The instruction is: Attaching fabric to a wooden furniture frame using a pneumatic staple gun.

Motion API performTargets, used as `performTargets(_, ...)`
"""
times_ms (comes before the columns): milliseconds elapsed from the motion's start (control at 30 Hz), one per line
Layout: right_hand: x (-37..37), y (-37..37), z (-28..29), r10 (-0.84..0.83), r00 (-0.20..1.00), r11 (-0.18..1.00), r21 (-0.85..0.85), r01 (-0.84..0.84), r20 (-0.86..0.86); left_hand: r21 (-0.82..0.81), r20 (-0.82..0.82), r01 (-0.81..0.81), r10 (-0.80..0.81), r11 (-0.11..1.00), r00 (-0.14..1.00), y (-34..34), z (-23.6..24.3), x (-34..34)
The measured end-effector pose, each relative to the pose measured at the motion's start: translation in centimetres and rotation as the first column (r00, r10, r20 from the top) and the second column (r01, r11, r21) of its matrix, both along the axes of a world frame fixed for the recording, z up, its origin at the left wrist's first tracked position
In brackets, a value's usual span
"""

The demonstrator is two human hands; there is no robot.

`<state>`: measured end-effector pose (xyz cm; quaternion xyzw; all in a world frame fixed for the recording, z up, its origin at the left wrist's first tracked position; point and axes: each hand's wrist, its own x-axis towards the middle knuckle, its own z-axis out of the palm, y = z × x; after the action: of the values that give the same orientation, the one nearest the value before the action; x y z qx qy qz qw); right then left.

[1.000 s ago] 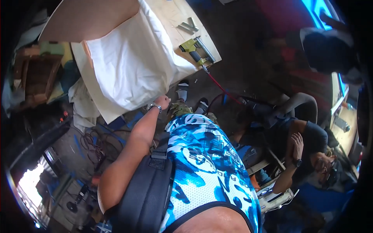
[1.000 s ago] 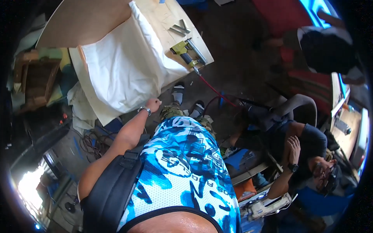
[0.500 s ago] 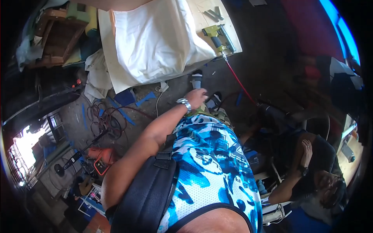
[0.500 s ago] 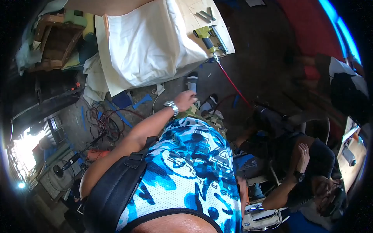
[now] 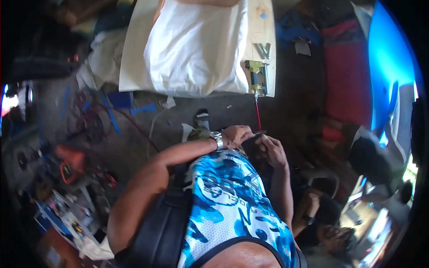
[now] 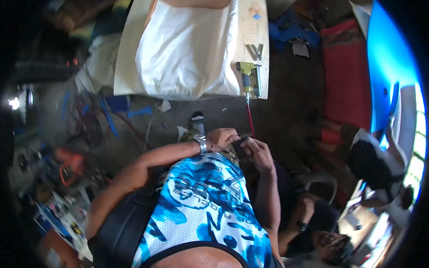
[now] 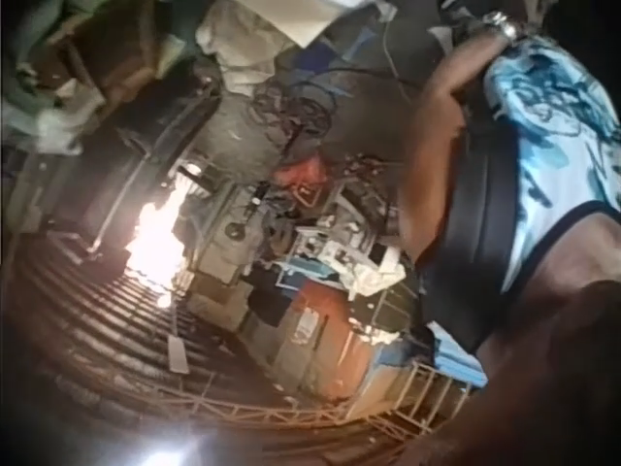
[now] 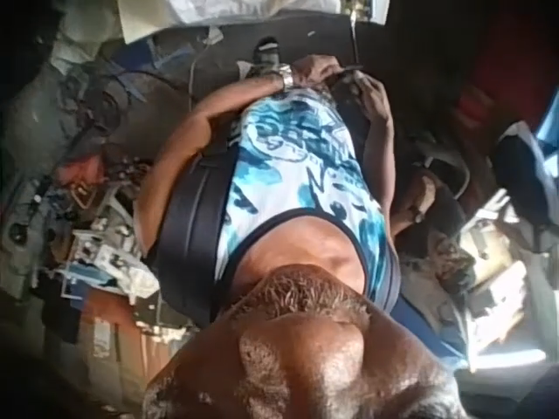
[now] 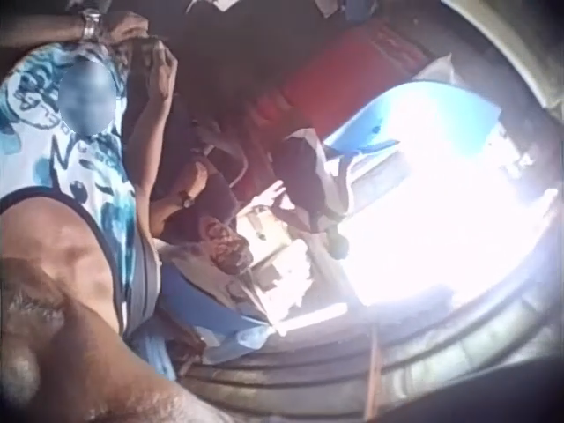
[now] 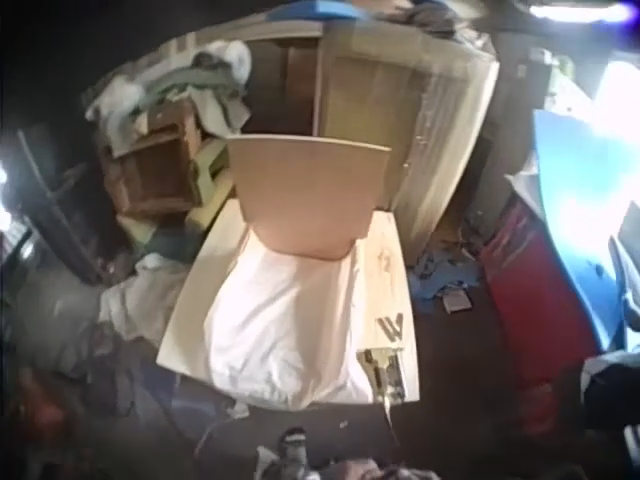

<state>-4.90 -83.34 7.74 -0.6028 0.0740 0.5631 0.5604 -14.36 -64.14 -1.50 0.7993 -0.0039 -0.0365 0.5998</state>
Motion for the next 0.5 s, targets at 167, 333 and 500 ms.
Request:
performTargets(167,0.7,6.2,-0.6,0.131,0.979,0.991,-0.044,-0.126,0.154,-0.125,-0.401,-0.690,0.600,0.712,0.692,2.2,4.0,0.9)
performTargets(333,1.3,10.4,-4.2,0.594,0.757,0.782,0.023,-0.622,0.275,-0.527,-0.492,-0.812,0.690,0.249,0.531,3.0,2.1,2.8)
performTargets(500,3.3,10.3,-2.8,0.711,0.644,0.700,-0.195,-0.687,0.282,-0.544,-0.614,-0.837,0.654,0.054,0.442,2.1,0.4,3.0)
